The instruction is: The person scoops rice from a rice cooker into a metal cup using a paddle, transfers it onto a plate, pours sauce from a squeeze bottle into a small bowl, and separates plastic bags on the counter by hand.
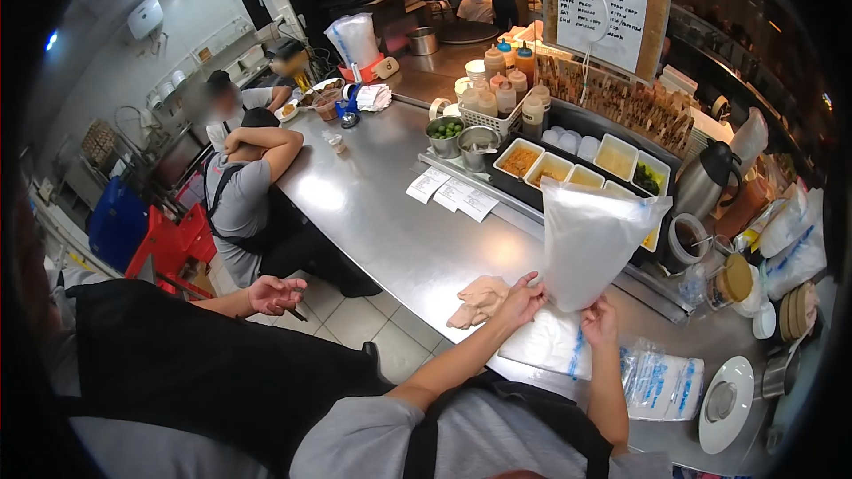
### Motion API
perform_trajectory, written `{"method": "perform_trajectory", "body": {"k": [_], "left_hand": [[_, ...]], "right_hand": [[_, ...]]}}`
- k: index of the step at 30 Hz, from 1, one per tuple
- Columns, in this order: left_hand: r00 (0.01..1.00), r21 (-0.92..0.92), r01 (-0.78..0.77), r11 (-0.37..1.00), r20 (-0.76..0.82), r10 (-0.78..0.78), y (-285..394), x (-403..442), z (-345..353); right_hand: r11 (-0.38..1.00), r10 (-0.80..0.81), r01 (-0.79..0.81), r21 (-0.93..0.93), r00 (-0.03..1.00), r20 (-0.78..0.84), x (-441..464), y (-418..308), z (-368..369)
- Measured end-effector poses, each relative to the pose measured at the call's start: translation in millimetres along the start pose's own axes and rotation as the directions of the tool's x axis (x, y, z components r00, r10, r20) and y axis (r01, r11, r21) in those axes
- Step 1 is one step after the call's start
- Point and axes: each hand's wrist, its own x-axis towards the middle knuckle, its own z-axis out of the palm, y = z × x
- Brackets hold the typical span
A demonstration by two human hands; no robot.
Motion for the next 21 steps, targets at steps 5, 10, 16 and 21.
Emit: {"method": "perform_trajectory", "body": {"k": [5, 10, 16, 21], "left_hand": [[0.993, 0.074, 0.049, 0.996, -0.112, -0.041, 10, -2, 12], [0.990, 0.095, 0.011, 0.995, -0.142, 0.003, 7, 6, 4], [0.984, 0.043, 0.034, 0.998, -0.178, -0.026, 9, 4, 9], [0.987, -0.010, -0.005, 1.000, -0.162, 0.003, 4, 10, 2]], "right_hand": [[0.993, -0.044, 0.053, -0.109, 0.996, 0.083, 6, -5, -3], [0.929, -0.143, 0.122, -0.351, 0.989, -0.035, 4, -5, 9], [0.995, 0.069, -0.063, 0.076, 0.995, -0.079, 12, -21, -7], [0.998, 0.012, -0.013, -0.054, 0.999, -0.035, 16, -32, -10]]}}
